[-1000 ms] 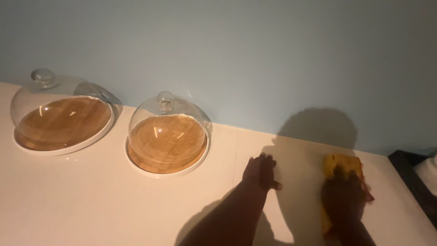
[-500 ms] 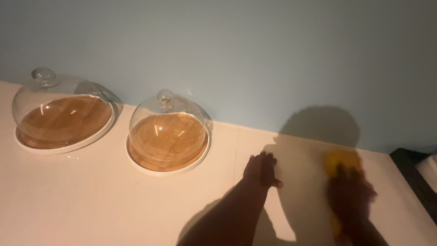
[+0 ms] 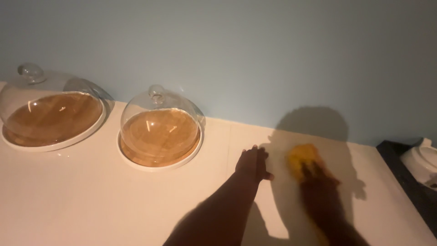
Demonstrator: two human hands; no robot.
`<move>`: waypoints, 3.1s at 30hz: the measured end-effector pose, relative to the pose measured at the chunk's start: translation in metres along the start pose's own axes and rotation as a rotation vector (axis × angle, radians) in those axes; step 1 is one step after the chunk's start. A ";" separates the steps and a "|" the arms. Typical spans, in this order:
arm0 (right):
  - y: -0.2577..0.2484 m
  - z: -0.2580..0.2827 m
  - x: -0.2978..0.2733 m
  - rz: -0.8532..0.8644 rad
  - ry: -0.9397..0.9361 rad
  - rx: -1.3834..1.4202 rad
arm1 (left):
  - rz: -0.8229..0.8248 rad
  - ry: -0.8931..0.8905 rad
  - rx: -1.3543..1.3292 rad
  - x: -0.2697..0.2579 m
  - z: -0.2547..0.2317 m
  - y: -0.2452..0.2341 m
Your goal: Clean a long white countertop with a yellow cloth.
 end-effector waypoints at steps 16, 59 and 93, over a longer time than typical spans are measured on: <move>0.039 -0.011 -0.014 -0.120 -0.072 0.319 | -0.110 -0.132 -0.028 -0.025 -0.004 0.013; -0.080 0.104 -0.095 -0.066 0.226 0.419 | -0.094 0.080 -0.109 -0.202 0.008 -0.030; 0.015 0.070 -0.242 -0.269 0.251 0.330 | 0.091 -0.036 -0.107 -0.240 0.007 -0.058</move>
Point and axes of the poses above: each hand's wrist, its own x-axis towards the middle knuckle, its own y-axis out of the palm, z = x × y, the point moved 1 cm from there along x, towards the middle knuckle, and after that the axes turned 6 degrees about x, right-handed, at the moved point
